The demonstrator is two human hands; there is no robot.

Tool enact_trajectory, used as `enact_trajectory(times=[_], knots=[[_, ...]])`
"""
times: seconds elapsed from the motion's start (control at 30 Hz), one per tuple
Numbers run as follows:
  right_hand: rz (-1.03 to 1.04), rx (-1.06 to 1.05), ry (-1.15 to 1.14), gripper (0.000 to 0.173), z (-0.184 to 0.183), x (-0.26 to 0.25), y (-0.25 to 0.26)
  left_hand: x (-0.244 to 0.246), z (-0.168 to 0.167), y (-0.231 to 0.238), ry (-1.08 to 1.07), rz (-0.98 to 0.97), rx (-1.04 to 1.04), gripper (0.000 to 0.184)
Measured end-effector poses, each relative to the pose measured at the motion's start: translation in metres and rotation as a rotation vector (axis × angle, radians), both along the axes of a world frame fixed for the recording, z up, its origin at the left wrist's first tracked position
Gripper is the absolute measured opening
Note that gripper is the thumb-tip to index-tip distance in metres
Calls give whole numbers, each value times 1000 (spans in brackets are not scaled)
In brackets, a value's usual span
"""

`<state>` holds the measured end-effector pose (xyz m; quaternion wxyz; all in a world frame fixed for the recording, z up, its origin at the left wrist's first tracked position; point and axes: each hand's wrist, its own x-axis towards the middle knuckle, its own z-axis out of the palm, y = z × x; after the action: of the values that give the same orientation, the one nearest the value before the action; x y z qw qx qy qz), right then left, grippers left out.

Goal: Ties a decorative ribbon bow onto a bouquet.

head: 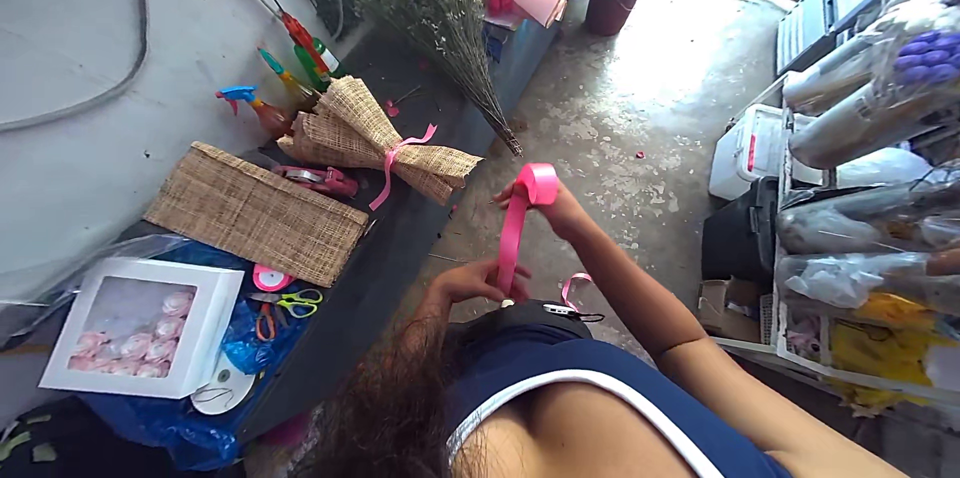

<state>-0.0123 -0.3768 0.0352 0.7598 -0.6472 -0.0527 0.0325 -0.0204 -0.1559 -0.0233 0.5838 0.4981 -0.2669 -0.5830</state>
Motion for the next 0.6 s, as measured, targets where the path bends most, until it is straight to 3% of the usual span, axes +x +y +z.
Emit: enact_trajectory(times=[0.07, 0.13, 0.23, 0.3, 0.37, 0.43, 0.5, 0.6], knots=[[-116, -75, -110, 26, 14, 17, -7, -11, -32, 11, 115, -24, -65, 40], [-203, -170, -358, 20, 20, 24, -8, -19, -34, 8, 219, 84, -142, 27], [-191, -483, -843, 21, 20, 4, 9, -26, 5, -8, 296, 434, -150, 35], [-102, -715, -1022, 15, 9, -23, 23, -23, 32, -17, 320, 733, -11, 41], [-21, -873, -1068, 19, -16, -44, 32, -18, 50, -21, 413, 944, 73, 50], [-68, -935, -1041, 20, -41, -55, 38, -14, 55, -14, 522, 984, -25, 70], [-180, -905, -976, 18, -51, -59, 45, -14, 60, -12, 543, 990, -66, 80], [-270, -860, -893, 17, -59, -60, 53, -17, 58, -11, 464, 961, -191, 58]])
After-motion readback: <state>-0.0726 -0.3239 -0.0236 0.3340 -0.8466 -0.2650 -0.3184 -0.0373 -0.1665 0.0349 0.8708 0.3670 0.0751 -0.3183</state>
